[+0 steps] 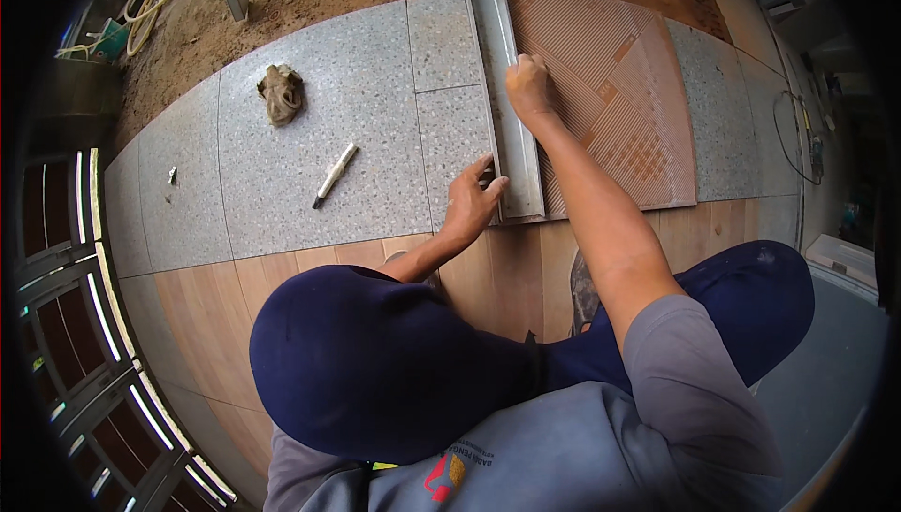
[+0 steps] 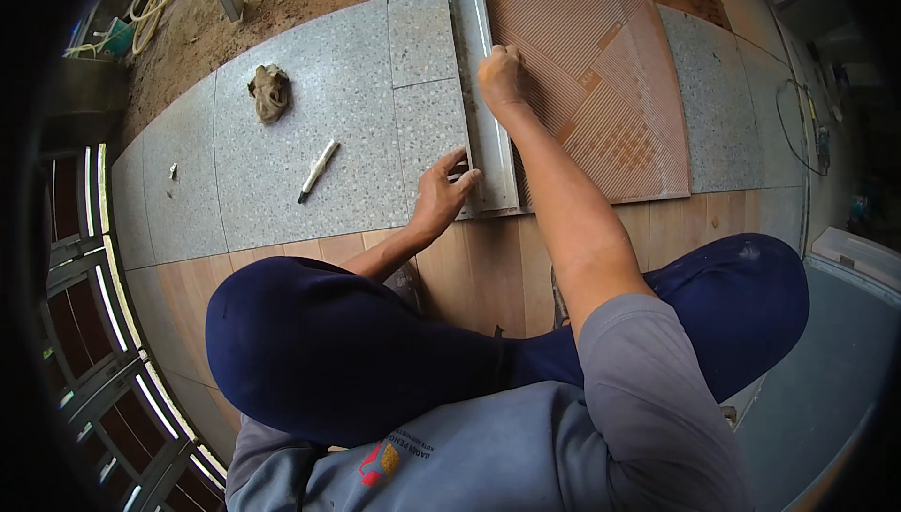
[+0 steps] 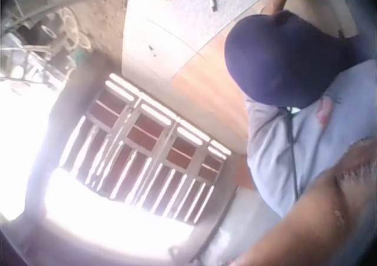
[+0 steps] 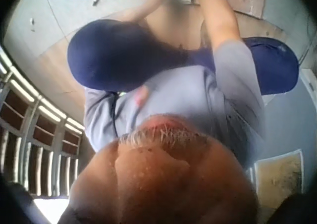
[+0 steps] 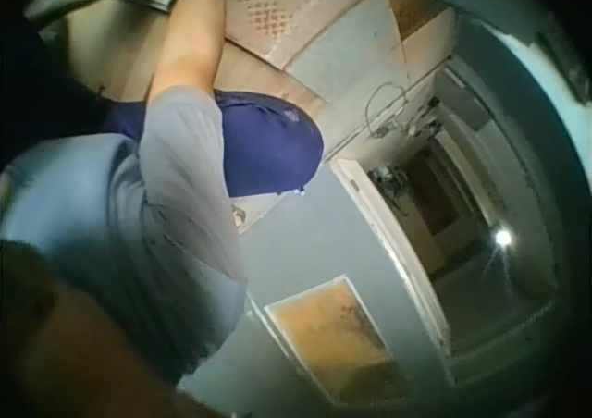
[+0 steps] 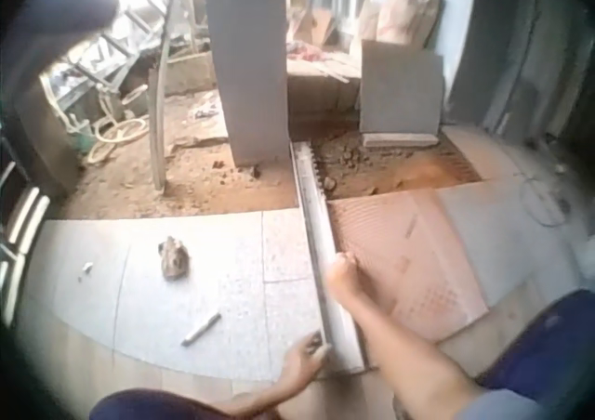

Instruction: Measuring and aligning floor tiles using a marker and a level.

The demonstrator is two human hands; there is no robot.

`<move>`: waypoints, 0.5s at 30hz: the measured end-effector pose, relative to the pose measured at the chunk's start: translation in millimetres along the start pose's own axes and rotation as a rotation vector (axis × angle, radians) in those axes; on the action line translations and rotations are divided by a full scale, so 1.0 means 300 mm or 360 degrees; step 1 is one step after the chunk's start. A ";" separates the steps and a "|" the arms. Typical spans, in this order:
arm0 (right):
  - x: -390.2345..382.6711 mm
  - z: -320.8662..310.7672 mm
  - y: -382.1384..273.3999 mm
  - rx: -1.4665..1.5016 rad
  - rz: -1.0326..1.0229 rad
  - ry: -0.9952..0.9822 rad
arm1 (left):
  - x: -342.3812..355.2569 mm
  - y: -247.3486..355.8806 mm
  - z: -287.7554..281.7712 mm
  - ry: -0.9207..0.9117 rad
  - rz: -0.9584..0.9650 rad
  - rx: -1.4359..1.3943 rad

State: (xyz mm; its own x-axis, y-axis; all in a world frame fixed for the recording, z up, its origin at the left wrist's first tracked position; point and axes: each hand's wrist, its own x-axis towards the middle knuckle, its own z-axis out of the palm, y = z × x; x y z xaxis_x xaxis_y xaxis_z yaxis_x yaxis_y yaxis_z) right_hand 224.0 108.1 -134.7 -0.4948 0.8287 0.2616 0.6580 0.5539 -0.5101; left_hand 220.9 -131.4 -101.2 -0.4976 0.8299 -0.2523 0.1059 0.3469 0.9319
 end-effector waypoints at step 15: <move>-0.032 0.015 0.002 -0.0075 -0.0347 -0.0071 | -0.047 -0.008 -0.041 0.0076 -0.0050 0.0035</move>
State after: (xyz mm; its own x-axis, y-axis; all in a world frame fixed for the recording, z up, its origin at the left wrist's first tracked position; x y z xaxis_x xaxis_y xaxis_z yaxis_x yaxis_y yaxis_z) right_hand 226.6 100.0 -141.0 -0.6521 0.6851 0.3247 0.5580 0.7236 -0.4062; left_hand 216.9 -149.4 -96.8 -0.5417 0.7968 -0.2679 0.1082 0.3821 0.9177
